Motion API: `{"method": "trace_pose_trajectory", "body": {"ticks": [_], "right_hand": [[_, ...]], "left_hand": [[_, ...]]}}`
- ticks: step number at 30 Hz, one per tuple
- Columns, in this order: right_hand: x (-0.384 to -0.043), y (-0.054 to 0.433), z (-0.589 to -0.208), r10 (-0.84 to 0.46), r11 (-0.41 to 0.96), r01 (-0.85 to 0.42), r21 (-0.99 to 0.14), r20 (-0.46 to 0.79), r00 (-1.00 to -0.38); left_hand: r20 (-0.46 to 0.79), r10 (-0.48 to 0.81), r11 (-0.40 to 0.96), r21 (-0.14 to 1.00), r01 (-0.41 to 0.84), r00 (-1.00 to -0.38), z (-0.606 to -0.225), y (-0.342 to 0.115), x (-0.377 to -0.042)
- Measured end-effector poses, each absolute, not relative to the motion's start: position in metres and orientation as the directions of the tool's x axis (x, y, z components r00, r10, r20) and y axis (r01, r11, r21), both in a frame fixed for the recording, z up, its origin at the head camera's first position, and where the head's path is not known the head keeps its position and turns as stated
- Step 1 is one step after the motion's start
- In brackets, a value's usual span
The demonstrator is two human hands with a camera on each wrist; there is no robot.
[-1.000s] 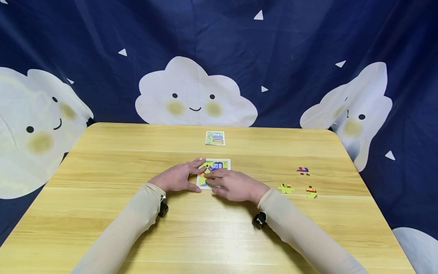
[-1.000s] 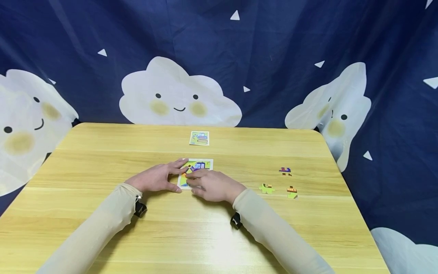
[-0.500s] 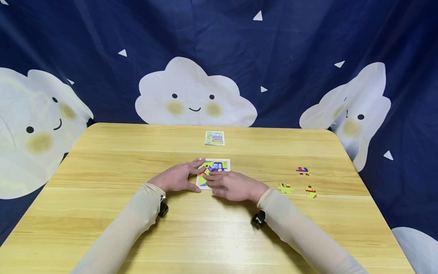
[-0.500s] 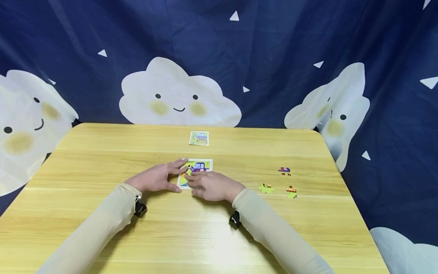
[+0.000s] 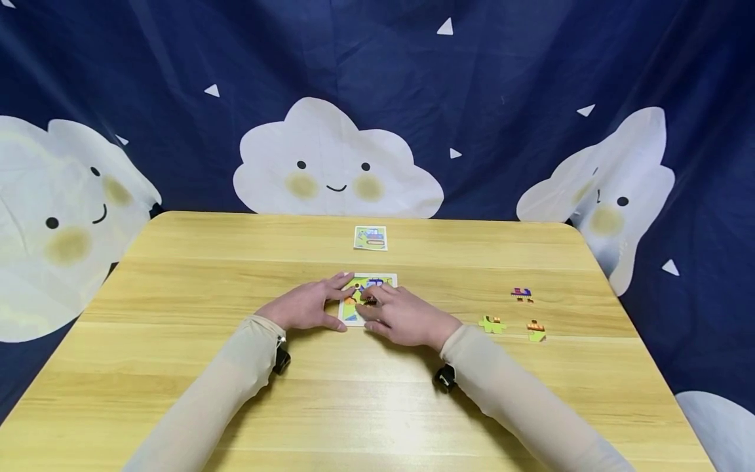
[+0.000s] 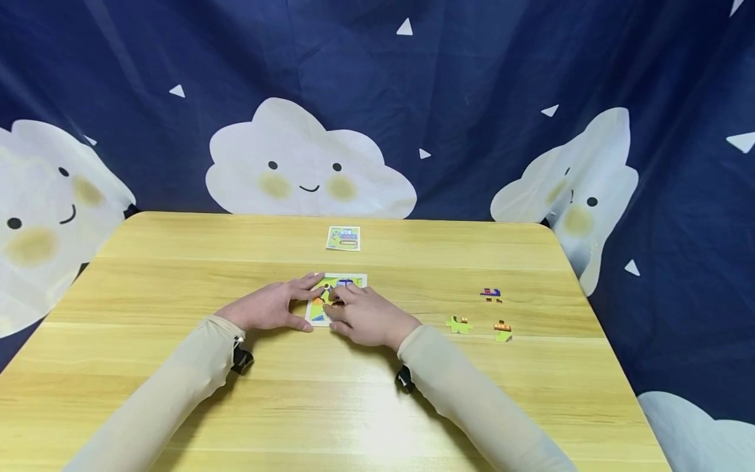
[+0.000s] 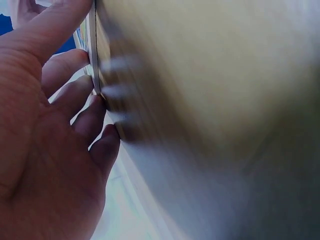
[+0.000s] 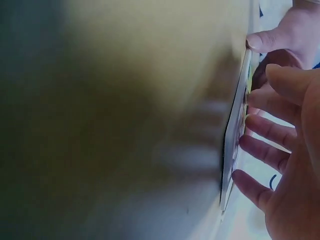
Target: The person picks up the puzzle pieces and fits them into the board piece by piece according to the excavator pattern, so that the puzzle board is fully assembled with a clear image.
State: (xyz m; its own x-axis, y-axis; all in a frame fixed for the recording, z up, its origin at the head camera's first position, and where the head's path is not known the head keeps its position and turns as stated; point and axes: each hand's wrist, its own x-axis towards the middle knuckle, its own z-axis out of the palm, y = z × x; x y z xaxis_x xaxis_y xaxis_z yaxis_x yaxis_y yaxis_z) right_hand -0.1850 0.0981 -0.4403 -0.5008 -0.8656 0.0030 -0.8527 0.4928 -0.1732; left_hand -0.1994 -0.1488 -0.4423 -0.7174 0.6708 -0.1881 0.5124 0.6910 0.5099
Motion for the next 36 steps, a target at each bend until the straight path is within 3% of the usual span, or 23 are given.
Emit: {"method": "trace_pose_trajectory", "body": {"ticks": [6,21,29,36], "right_hand": [[-0.1841,0.0965,-0.4402,-0.852,0.522,-0.841,-0.142,-0.04,-0.522],[-0.191,0.0967,-0.4398,-0.843,0.527,-0.81,-0.259,-0.034,-0.538],[-0.1892,0.0953,-0.4427,-0.828,0.557,-0.812,-0.176,-0.041,-0.559],[-0.1908,0.0952,-0.4424,-0.85,0.526,-0.842,-0.12,-0.035,-0.526]], "left_hand": [[-0.183,0.667,0.692,0.513,0.508,-0.723,-0.4431,-0.1505,-0.1994],[-0.184,0.672,0.684,0.524,0.507,-0.717,-0.4452,-0.1493,-0.2007],[-0.182,0.673,0.681,0.531,0.504,-0.717,-0.4451,-0.1495,-0.201],[-0.187,0.671,0.683,0.53,0.502,-0.717,-0.4437,-0.1481,-0.2011]]}}
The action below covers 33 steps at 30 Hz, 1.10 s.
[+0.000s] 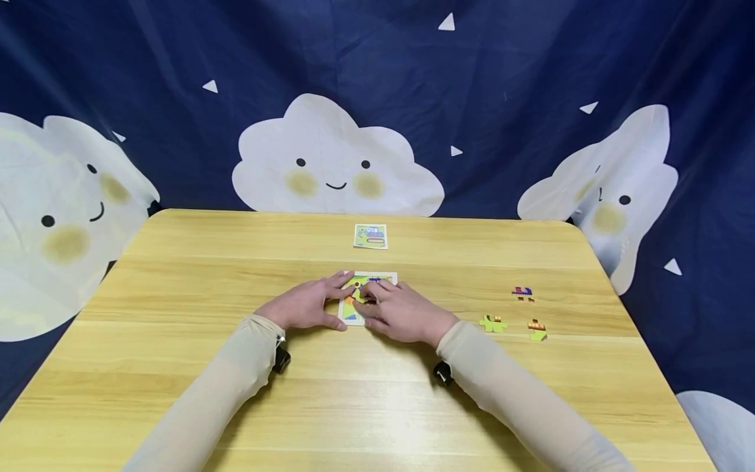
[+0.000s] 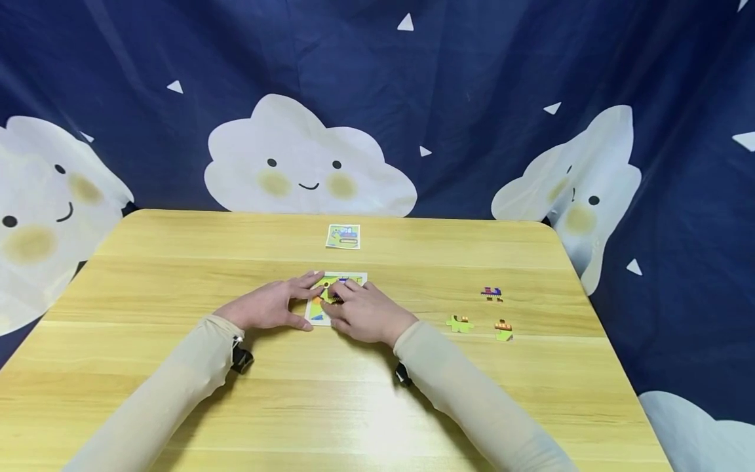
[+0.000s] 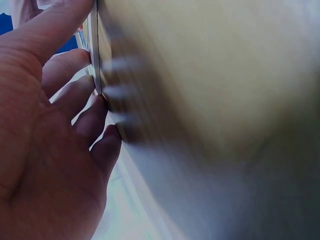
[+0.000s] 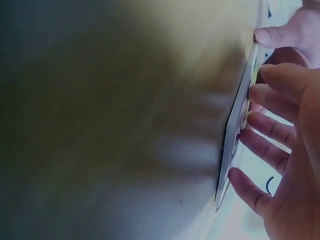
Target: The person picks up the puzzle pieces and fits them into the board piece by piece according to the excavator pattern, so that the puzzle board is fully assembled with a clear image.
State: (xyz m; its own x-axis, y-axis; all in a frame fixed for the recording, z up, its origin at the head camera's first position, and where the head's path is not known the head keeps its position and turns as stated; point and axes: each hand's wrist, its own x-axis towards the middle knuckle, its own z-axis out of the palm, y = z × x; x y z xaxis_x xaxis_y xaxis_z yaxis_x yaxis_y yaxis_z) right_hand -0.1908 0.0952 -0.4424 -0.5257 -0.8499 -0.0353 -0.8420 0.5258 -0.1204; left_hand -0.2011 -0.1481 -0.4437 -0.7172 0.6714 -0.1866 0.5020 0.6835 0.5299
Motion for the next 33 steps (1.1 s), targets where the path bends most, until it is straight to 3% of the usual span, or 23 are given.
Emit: {"method": "trace_pose_trajectory", "body": {"ticks": [11,24,33], "right_hand": [[-0.1948,0.098,-0.4411,-0.841,0.532,-0.805,-0.263,-0.048,-0.54],[-0.1896,0.0905,-0.4407,-0.835,0.55,-0.828,-0.103,-0.076,-0.545],[-0.191,0.0881,-0.4362,-0.826,0.563,-0.811,-0.157,-0.069,-0.56]], "left_hand": [[-0.188,0.669,0.685,0.532,0.498,-0.719,-0.4425,-0.1471,-0.2],[-0.184,0.666,0.686,0.533,0.496,-0.723,-0.4443,-0.15,-0.1995],[-0.188,0.665,0.687,0.536,0.492,-0.723,-0.4455,-0.1504,-0.1998]]}}
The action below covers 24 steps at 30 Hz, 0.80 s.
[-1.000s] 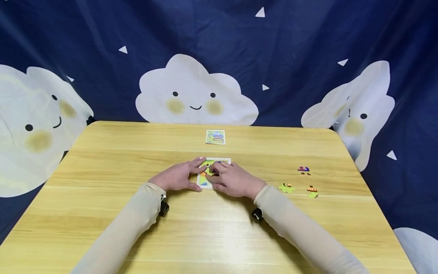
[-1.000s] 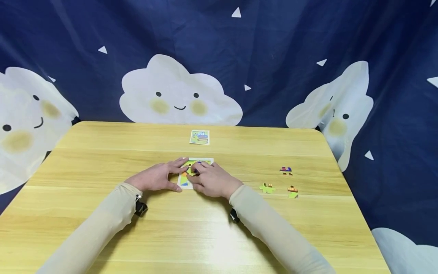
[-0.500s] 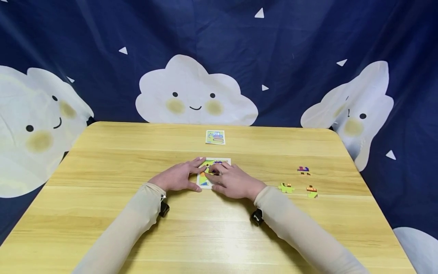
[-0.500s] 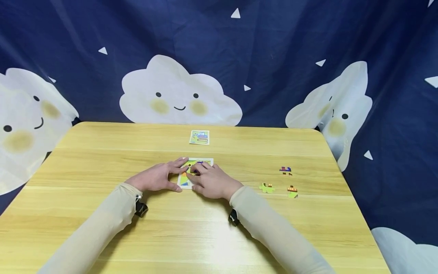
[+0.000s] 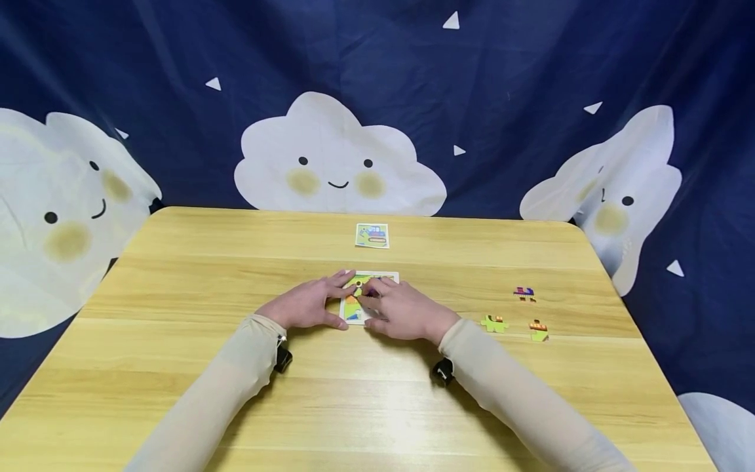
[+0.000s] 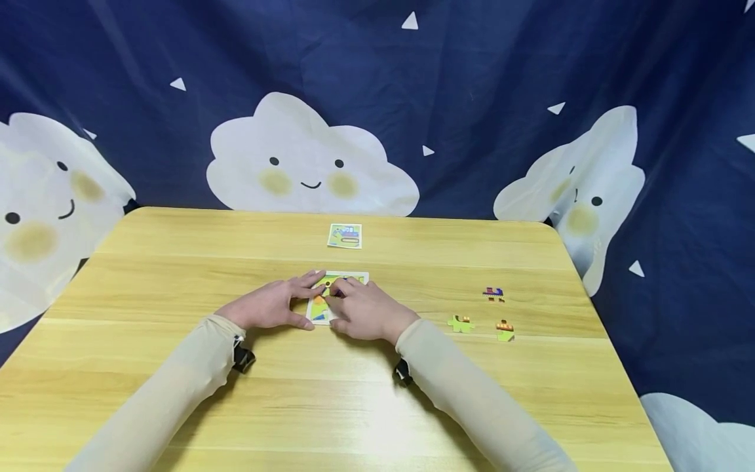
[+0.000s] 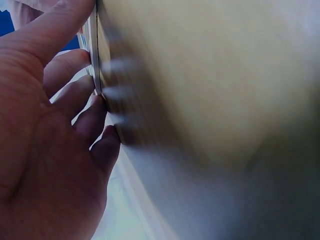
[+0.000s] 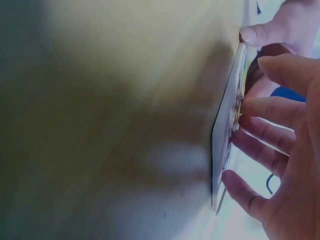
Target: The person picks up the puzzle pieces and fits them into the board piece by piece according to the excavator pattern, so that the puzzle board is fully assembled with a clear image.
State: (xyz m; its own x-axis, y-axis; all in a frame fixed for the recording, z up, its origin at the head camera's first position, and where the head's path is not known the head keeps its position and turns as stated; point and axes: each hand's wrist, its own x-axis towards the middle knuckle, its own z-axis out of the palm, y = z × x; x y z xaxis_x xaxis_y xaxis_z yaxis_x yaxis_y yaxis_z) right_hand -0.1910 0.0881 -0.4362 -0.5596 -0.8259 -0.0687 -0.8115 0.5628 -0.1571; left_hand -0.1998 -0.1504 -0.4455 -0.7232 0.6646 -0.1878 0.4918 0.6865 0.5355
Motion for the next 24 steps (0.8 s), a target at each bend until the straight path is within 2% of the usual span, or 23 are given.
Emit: {"method": "trace_pose_trajectory", "body": {"ticks": [6,18,24], "right_hand": [[-0.1868,0.0903,-0.438,-0.844,0.537,-0.835,-0.117,-0.094,-0.529],[-0.1842,0.0871,-0.4374,-0.846,0.529,-0.848,-0.032,-0.095,-0.524],[-0.1843,0.0868,-0.4366,-0.843,0.536,-0.843,-0.046,-0.07,-0.533]], "left_hand": [[-0.196,0.664,0.689,0.533,0.49,-0.721,-0.4448,-0.1497,-0.1999],[-0.192,0.659,0.69,0.539,0.483,-0.727,-0.4469,-0.148,-0.1993],[-0.188,0.659,0.689,0.541,0.483,-0.729,-0.4454,-0.1487,-0.1988]]}}
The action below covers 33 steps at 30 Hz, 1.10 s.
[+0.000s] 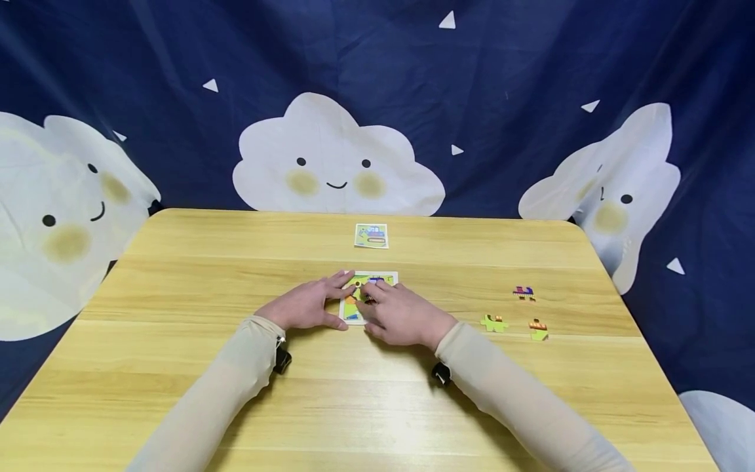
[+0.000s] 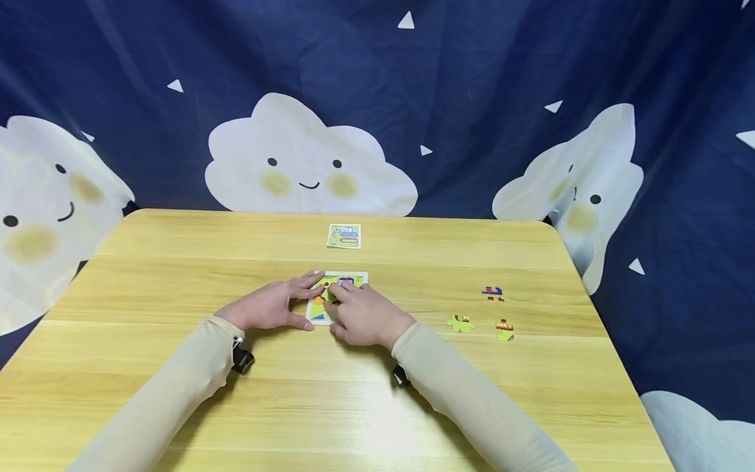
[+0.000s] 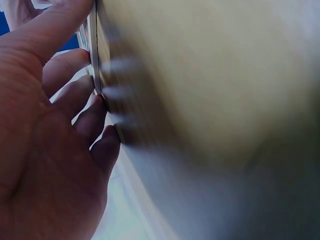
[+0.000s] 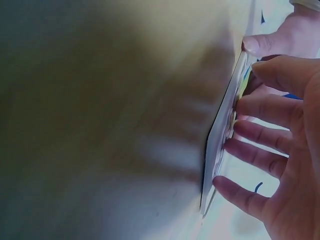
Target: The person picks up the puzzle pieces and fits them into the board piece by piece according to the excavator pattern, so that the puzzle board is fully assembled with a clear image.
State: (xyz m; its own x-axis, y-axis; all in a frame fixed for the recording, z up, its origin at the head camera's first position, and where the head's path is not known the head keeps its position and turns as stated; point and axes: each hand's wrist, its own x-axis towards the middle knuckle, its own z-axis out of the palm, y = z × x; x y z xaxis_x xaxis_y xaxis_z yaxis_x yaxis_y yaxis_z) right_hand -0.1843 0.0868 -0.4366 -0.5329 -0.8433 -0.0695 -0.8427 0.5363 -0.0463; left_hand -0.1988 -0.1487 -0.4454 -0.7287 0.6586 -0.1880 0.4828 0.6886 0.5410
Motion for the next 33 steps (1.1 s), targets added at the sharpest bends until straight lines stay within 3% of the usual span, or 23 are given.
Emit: {"method": "trace_pose_trajectory", "body": {"ticks": [8,19,33], "right_hand": [[-0.186,0.0885,-0.4392,-0.84,0.542,-0.836,-0.08,-0.072,-0.538],[-0.1843,0.0954,-0.4392,-0.866,0.5,-0.862,-0.09,-0.073,-0.495],[-0.1841,0.0928,-0.4342,-0.855,0.519,-0.848,-0.109,-0.096,-0.51]], "left_hand": [[-0.18,0.653,0.685,0.555,0.472,-0.736,-0.445,-0.1515,-0.1962],[-0.169,0.667,0.676,0.546,0.495,-0.725,-0.4474,-0.1515,-0.1973],[-0.176,0.668,0.673,0.558,0.486,-0.723,-0.4473,-0.1497,-0.199]]}}
